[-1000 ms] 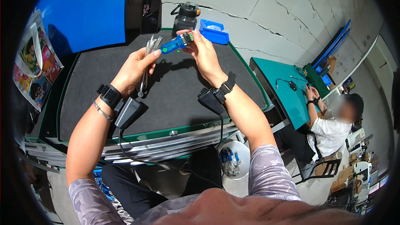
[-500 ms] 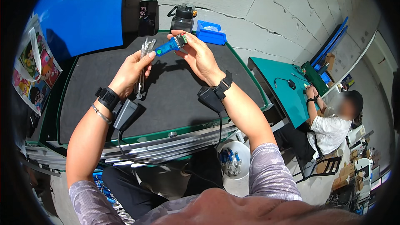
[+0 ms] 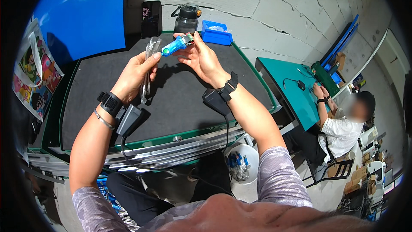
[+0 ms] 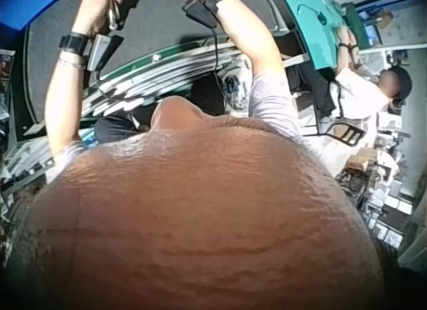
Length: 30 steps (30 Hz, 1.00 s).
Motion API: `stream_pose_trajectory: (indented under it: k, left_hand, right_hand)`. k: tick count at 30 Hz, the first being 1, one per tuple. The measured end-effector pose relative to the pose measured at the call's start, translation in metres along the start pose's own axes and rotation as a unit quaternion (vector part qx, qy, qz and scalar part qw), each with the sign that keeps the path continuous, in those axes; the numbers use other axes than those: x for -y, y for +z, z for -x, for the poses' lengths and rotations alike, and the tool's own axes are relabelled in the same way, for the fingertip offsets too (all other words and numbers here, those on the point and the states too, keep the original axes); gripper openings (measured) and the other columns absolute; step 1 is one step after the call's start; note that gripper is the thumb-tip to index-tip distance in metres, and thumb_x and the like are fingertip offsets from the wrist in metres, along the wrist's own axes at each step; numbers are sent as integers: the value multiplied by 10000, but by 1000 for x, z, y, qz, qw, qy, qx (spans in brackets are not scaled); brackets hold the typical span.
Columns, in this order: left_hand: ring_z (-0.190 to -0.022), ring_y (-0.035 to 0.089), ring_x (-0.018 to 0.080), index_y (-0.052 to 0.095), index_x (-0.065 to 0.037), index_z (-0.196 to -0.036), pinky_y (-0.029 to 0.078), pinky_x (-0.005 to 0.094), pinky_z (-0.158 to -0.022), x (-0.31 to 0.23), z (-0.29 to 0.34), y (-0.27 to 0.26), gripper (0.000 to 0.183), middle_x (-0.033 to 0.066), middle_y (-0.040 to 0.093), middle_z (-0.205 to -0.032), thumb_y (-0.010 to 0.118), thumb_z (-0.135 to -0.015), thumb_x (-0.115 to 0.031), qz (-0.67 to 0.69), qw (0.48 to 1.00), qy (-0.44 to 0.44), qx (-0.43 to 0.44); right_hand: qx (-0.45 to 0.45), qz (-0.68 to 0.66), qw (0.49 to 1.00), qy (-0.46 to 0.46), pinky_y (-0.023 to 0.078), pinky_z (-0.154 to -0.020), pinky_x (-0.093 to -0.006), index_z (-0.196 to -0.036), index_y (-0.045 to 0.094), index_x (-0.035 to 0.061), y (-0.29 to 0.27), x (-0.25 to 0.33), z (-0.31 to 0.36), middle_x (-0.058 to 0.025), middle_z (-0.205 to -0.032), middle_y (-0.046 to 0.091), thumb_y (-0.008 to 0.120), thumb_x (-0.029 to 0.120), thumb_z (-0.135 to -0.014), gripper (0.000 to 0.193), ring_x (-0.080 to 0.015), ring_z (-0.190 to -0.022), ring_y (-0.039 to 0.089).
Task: Attaching blue connector components to coiled white cables on a workbench.
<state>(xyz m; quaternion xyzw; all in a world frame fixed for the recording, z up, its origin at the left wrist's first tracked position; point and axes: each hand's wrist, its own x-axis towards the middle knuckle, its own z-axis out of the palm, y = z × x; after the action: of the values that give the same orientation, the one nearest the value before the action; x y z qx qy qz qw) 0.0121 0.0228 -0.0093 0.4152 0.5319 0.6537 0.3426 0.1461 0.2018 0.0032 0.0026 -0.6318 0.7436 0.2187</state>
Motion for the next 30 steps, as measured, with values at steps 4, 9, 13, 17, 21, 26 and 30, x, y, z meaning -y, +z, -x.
stream_pose_trajectory:
  k: [4, 9, 13, 17, 21, 26, 30]
  left_hand:
    - [-532, 477, 32, 543, -67, -954, 419, 183, -507, 1, 1, -1, 315, -40, 498, -699, 613, -956, -374, 27, 999, -33, 6]
    - [-511, 489, 36, 544, -53, -965, 429, 181, -475, 0, 2, -1, 344, -21, 523, -696, 583, -968, -395, 85, 994, -68, 13]
    - [-525, 510, 55, 538, -48, -937, 454, 204, -481, 0, 4, -1, 379, -12, 539, -689, 577, -964, -424, 84, 992, -84, 29]
    - [-528, 524, 58, 538, -47, -933, 466, 210, -478, 1, 3, -1, 378, -14, 540, -679, 571, -967, -422, 75, 992, -91, 47]
    - [-517, 535, 55, 538, -51, -928, 473, 203, -469, 4, 1, -1, 371, -16, 544, -671, 572, -967, -419, 64, 991, -101, 63]
    - [-515, 548, 51, 542, -56, -922, 484, 193, -472, 6, 1, -2, 361, -17, 553, -674, 576, -965, -413, 50, 990, -107, 80]
    - [-519, 551, 50, 544, -56, -917, 487, 195, -470, 6, 1, -2, 349, -20, 558, -673, 572, -971, -400, 46, 990, -109, 83]
  right_hand:
    - [9, -6, 1000, -10, 429, -928, -339, -1374, 490, 105, 3, 2, 2, -82, -1276, 592, 277, 490, -1042, 551, -149, -1102, 551]
    - [61, -95, 993, -27, 421, -918, -321, -1370, 492, 114, 6, 6, 2, -60, -1267, 596, 323, 444, -1046, 493, -137, -1079, 554]
    - [51, -47, 997, -46, 418, -925, -319, -1318, 525, 101, 4, 4, 0, -60, -1252, 606, 439, 403, -1026, 429, -123, -1088, 552]
    - [32, -25, 998, -39, 421, -950, -330, -1293, 542, 88, 1, 0, -2, -82, -1265, 598, 498, 404, -1003, 432, -138, -1117, 541]
    - [-21, 29, 998, -43, 436, -917, -309, -1170, 613, 90, -1, -4, -2, -47, -1140, 647, 553, 454, -961, 424, -135, -1051, 581]
    - [-63, 68, 995, -28, 445, -854, -282, -1086, 646, 100, -1, -6, -2, -18, -1023, 666, 577, 490, -937, 423, -128, -987, 605]
    - [-83, 69, 994, -22, 424, -787, -254, -954, 645, 119, -1, -6, -3, 22, -911, 651, 612, 470, -930, 353, -74, -887, 594]
